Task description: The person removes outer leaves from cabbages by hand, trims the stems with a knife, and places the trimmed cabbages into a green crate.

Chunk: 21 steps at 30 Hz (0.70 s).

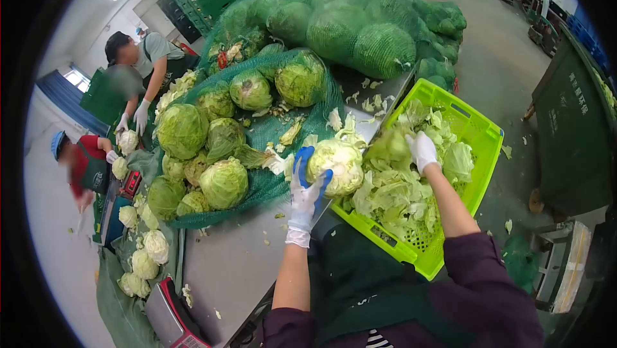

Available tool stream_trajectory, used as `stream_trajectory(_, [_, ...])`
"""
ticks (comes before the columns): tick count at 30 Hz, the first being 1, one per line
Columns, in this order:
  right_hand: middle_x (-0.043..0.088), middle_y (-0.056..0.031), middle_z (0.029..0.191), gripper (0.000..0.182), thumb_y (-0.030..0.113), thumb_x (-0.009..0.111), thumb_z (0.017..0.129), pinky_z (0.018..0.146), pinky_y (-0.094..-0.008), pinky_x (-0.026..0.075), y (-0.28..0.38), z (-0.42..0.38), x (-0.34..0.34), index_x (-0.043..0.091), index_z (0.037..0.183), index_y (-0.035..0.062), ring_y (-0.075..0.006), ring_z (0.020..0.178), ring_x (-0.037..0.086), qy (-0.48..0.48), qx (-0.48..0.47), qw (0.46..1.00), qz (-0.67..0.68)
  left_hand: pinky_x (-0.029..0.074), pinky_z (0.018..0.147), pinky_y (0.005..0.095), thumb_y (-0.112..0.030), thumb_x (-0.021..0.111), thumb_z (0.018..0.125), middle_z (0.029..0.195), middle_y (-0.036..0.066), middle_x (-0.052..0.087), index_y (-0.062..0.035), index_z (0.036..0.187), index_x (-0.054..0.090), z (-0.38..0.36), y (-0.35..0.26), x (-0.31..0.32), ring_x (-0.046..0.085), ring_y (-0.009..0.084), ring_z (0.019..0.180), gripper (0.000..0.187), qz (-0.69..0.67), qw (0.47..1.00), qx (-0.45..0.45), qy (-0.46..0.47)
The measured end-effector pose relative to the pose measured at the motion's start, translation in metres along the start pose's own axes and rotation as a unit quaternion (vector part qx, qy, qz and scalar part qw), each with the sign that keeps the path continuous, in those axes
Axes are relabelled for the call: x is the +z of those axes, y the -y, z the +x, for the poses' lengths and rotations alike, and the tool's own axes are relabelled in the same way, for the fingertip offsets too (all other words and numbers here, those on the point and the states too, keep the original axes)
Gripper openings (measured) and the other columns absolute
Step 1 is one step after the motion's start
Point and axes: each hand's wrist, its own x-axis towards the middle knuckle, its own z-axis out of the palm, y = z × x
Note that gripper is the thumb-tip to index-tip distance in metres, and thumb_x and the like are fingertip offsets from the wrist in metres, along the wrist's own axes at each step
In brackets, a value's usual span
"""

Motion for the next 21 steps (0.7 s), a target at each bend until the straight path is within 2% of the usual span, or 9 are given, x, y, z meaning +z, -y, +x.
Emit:
stream_trajectory(2, [0.065,-0.0272,0.087,0.063,0.049,0.045,0.094,0.062,-0.0441,0.051,0.025,-0.032,-0.01,0.04,0.134,0.0002,-0.036,0.066,0.065,-0.053,-0.093,0.994,0.013,0.045,0.098,0.0304,-0.006,0.067,0.082,0.137,0.006,0.039,-0.0065,0.136,0.04,0.008,-0.007,0.007,0.042,0.0168,0.123,0.06,-0.034,0.999,-0.018,-0.012])
stream_trajectory(4, [0.063,-0.0291,0.086,0.066,0.05,0.044,0.094,0.066,-0.0474,0.051,0.069,-0.082,-0.024,0.028,0.143,0.0091,-0.0399,0.07,0.064,0.033,-0.213,0.976,0.038,0.046,0.097,0.0303,-0.005,0.066,0.083,0.137,0.005,0.039,-0.0069,0.136,0.04,0.009,-0.009,0.013,0.043,0.0163,0.122,0.06,-0.067,0.996,-0.051,-0.018])
stream_trajectory(6, [0.063,-0.0287,0.084,0.061,0.048,0.044,0.095,0.065,-0.0485,0.051,0.102,-0.103,-0.027,0.03,0.143,0.0122,-0.0408,0.069,0.064,0.119,-0.225,0.967,-0.01,0.047,0.095,0.0295,-0.004,0.066,0.083,0.136,0.006,0.04,-0.0065,0.137,0.04,0.013,-0.009,0.022,0.044,0.0162,0.12,0.06,-0.003,1.0,-0.001,-0.001])
stream_trajectory(12, [0.064,-0.0244,0.077,0.05,0.042,0.036,0.098,0.065,-0.0492,0.05,0.121,-0.083,-0.012,0.041,0.135,0.0085,-0.0413,0.069,0.063,0.076,-0.291,0.952,-0.049,0.044,0.097,0.0291,-0.003,0.068,0.079,0.138,0.006,0.039,-0.0046,0.132,0.047,0.011,-0.011,0.035,0.043,0.0166,0.122,0.057,0.116,0.992,0.022,-0.051])
stream_trajectory(13, [0.064,-0.0244,0.08,0.049,0.042,0.031,0.099,0.067,-0.0483,0.051,0.121,-0.06,-0.002,0.055,0.119,0.0037,-0.0401,0.067,0.063,0.1,-0.192,0.975,-0.05,0.044,0.098,0.0292,-0.003,0.069,0.079,0.137,0.007,0.04,-0.0044,0.132,0.047,0.009,-0.009,0.038,0.042,0.0167,0.122,0.057,0.196,0.977,0.064,-0.051])
stream_trajectory(15, [0.065,-0.0257,0.083,0.055,0.045,0.032,0.098,0.069,-0.0471,0.05,0.107,-0.016,-0.001,0.061,0.102,-0.0018,-0.0382,0.072,0.064,0.126,-0.183,0.975,0.01,0.043,0.099,0.0294,-0.003,0.069,0.079,0.137,0.007,0.041,-0.0042,0.132,0.047,0.004,-0.003,0.036,0.042,0.0167,0.123,0.058,0.277,0.954,0.105,-0.05])
stream_trajectory(18, [0.064,-0.0247,0.077,0.059,0.05,0.035,0.096,0.066,-0.0461,0.05,0.085,-0.005,-0.002,0.062,0.097,-0.0029,-0.0366,0.071,0.064,0.184,-0.067,0.978,0.072,0.046,0.096,0.0295,0.0,0.069,0.08,0.132,0.005,0.046,-0.0076,0.133,0.045,-0.011,0.014,0.025,0.045,0.0172,0.12,0.06,0.067,0.99,0.08,-0.092])
stream_trajectory(20, [0.064,-0.023,0.071,0.062,0.054,0.037,0.094,0.064,-0.0456,0.049,0.053,0.008,0.014,0.064,0.093,-0.0021,-0.0358,0.068,0.064,0.19,0.028,0.974,0.118,0.048,0.094,0.0305,0.002,0.067,0.081,0.133,0.006,0.041,-0.0092,0.135,0.042,-0.011,0.008,0.011,0.047,0.0186,0.117,0.061,-0.144,0.978,-0.063,-0.14])
stream_trajectory(21, [0.064,-0.0225,0.073,0.064,0.057,0.038,0.093,0.064,-0.0453,0.049,0.023,0.018,0.039,0.063,0.099,-0.0015,-0.0349,0.069,0.065,0.067,-0.01,0.996,0.059,0.047,0.094,0.0309,0.0,0.069,0.081,0.133,0.007,0.041,-0.0094,0.136,0.042,-0.013,0.009,0.008,0.047,0.0188,0.117,0.062,-0.135,0.976,-0.054,-0.162])
